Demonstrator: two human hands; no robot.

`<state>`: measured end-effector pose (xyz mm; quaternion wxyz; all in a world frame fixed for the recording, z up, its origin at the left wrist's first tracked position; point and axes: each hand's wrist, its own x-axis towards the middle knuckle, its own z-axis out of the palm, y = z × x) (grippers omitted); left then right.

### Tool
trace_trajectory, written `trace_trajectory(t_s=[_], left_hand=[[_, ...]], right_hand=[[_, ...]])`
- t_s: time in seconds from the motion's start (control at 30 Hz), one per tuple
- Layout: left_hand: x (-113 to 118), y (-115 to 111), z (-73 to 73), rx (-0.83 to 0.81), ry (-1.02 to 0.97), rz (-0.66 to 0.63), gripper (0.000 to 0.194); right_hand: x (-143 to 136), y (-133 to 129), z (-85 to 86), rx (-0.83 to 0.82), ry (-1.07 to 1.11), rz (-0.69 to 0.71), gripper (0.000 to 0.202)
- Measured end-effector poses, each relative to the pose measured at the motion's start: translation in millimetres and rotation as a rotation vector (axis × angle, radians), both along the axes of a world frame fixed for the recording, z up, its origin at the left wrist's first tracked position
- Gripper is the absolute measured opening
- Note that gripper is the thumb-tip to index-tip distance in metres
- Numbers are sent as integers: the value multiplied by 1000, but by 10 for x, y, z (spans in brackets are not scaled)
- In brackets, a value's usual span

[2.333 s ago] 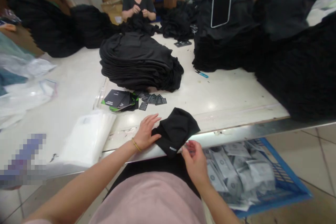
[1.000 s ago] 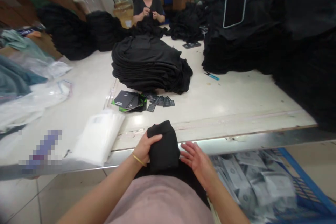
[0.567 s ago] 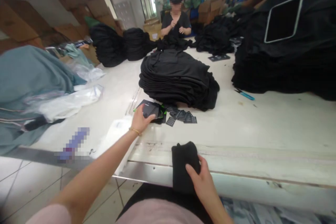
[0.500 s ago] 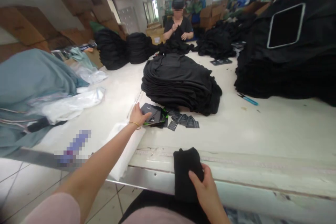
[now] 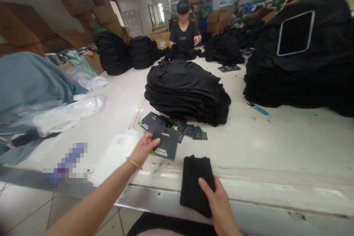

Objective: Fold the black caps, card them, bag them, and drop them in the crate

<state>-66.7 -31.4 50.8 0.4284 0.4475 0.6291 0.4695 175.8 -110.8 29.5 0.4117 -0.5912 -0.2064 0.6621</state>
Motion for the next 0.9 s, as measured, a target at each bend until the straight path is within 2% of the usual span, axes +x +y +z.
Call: trace_trajectory(t_s=[0.07, 0.1, 0.17, 0.2, 0.27, 0.33, 0.4, 0.47, 0.53, 0.6, 0.67, 0.77, 0.9], left_hand=[[413, -383, -172, -69, -49, -98, 26], [597, -541, -243, -91, -48, -97, 24], [855, -715, -320, -133, -20, -104, 20], [918, -716, -326, -139, 20, -131, 18], [921, -554, -300, -92, 174, -197, 16], [830, -249, -278, 21, 436, -222, 15], [735, 76, -305, 95, 714, -226, 25], [683, 318, -373, 92, 930, -270, 31], [665, 428, -434, 80, 1051, -308, 31], [661, 405, -438, 96, 1086, -297, 30], [676, 265, -371, 132, 1027, -245, 30], [785, -122, -208, 252, 859, -216, 32], [1051, -766, -86, 326, 755, -406, 37]], right_hand=[[-100, 12, 0, 26, -25, -21, 63], [-132, 9, -1, 34, -34, -19, 61], [-138, -14, -9, 62, -58, -8, 59], [-109, -29, -19, 87, -77, -9, 59], [-4, -55, -49, 124, -129, -33, 60], [126, -70, -86, 106, -175, -59, 62], [233, -74, -120, 74, -197, -68, 62], [293, -68, -144, 68, -198, -57, 61], [311, -54, -159, 75, -181, -46, 59], [303, -36, -167, 71, -145, -38, 57], [275, -19, -160, 70, -141, -48, 54], [178, -7, -105, 123, -196, -57, 50], [-32, -14, -1, 189, -160, 27, 47]])
